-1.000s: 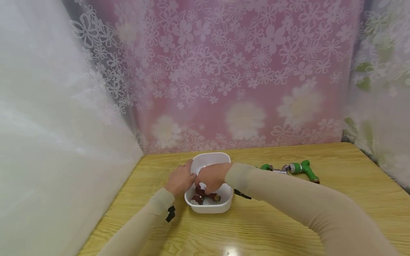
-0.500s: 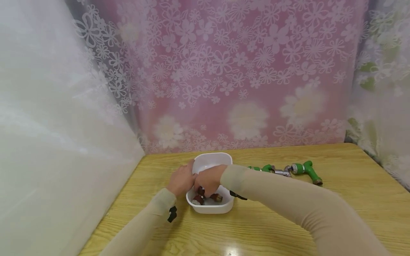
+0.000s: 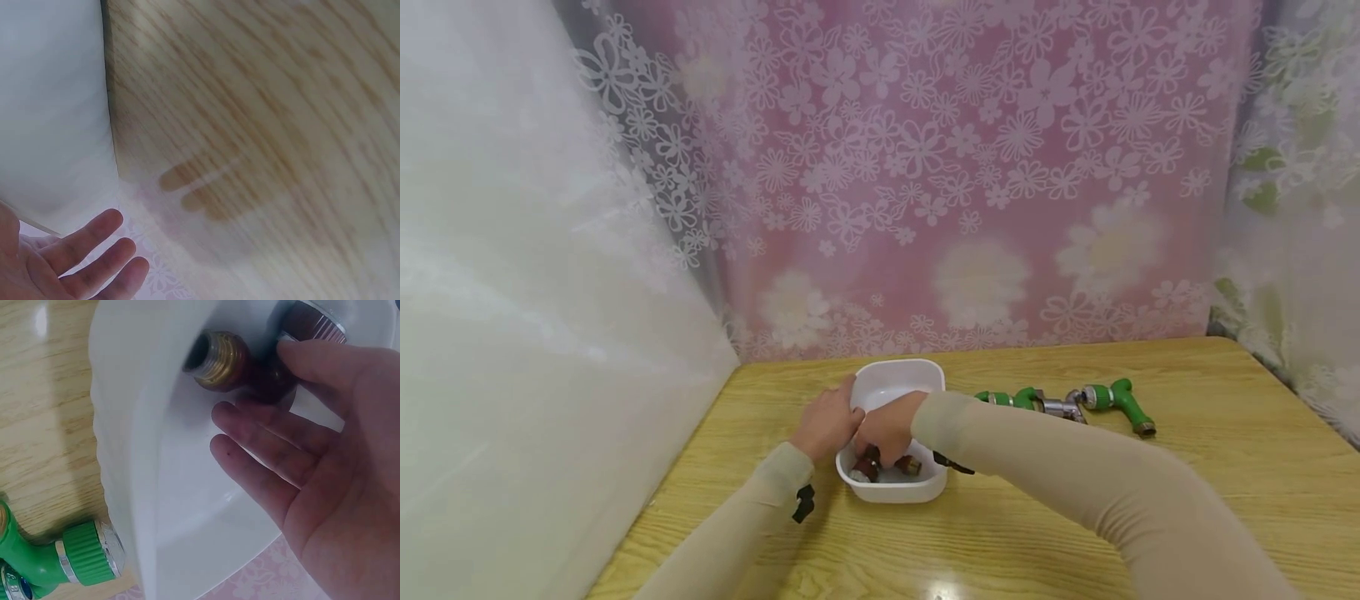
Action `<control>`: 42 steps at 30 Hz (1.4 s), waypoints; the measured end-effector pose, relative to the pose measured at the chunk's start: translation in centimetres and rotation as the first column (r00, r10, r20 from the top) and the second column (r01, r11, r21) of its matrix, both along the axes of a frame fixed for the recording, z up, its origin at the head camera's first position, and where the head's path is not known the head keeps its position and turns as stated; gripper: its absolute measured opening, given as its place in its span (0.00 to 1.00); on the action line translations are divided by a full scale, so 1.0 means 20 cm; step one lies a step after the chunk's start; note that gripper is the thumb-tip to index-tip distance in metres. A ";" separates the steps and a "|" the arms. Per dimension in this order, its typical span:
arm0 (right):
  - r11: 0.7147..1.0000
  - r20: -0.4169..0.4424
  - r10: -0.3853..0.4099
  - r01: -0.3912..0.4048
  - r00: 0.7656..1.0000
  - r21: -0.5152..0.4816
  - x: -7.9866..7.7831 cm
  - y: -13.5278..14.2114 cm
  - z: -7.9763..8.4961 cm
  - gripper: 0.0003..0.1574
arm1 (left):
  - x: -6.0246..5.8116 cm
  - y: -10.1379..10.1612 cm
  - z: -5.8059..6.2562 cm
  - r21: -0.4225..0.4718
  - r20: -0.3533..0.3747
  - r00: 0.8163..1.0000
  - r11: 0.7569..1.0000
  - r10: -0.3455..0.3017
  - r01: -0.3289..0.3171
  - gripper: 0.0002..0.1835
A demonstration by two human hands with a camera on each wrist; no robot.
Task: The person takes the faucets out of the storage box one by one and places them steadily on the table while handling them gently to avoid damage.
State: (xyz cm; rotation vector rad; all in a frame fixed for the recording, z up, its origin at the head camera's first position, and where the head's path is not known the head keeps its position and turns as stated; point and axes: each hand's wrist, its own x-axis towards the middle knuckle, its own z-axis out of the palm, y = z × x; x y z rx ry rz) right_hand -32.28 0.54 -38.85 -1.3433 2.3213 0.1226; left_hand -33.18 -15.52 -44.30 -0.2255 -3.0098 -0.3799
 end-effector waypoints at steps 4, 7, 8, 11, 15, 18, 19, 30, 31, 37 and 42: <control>1.000 0.013 -0.009 0.010 1.000 -0.008 0.00 0.00 -0.02 0.22 | 0.01 0.00 0.01 0.011 -0.005 1.000 1.000 -0.004 0.004 0.34; 1.000 0.033 -0.015 0.016 0.999 -0.026 0.00 0.01 -0.03 0.19 | 0.01 0.00 0.01 0.013 -0.004 1.000 1.000 -0.009 0.009 0.34; 0.999 0.039 -0.016 0.017 0.999 -0.033 0.00 0.01 -0.03 0.19 | 0.01 0.00 0.01 0.013 -0.003 1.000 1.000 -0.010 0.010 0.34; 0.998 0.032 -0.012 0.014 0.999 -0.062 0.00 0.01 -0.02 0.19 | 0.00 0.00 0.00 0.022 -0.005 1.000 1.000 -0.018 0.018 0.34; 0.996 0.008 -0.008 0.009 1.000 -0.088 0.02 0.02 -0.01 0.23 | 0.00 0.00 -0.01 0.028 -0.019 1.000 0.999 -0.024 0.024 0.34; 0.995 0.013 -0.012 0.013 1.000 -0.103 0.02 0.03 0.00 0.24 | 0.00 0.01 -0.01 0.022 -0.022 0.999 0.999 -0.025 0.026 0.34; 0.994 0.009 -0.007 0.008 1.000 -0.110 0.02 0.04 0.00 0.24 | 0.01 0.01 -0.01 0.022 -0.019 0.999 0.999 -0.026 0.027 0.34; 0.988 -0.043 0.015 -0.021 0.999 -0.150 0.01 0.12 0.10 0.19 | 0.01 0.00 0.00 0.014 -0.043 0.998 0.999 -0.037 0.038 0.33; 0.988 -0.043 0.011 -0.018 0.999 -0.155 0.01 0.12 0.11 0.19 | 0.01 0.01 0.00 0.016 -0.038 0.999 0.999 -0.035 0.036 0.33; 0.980 -0.018 -0.029 0.025 0.999 -0.200 0.02 0.17 0.19 0.18 | 0.02 0.01 0.00 0.015 -0.012 1.000 1.000 -0.017 0.017 0.35; 0.972 0.010 -0.074 0.074 0.997 -0.222 0.02 0.22 0.25 0.17 | 0.02 0.02 0.01 0.004 0.004 1.000 1.000 -0.010 0.010 0.34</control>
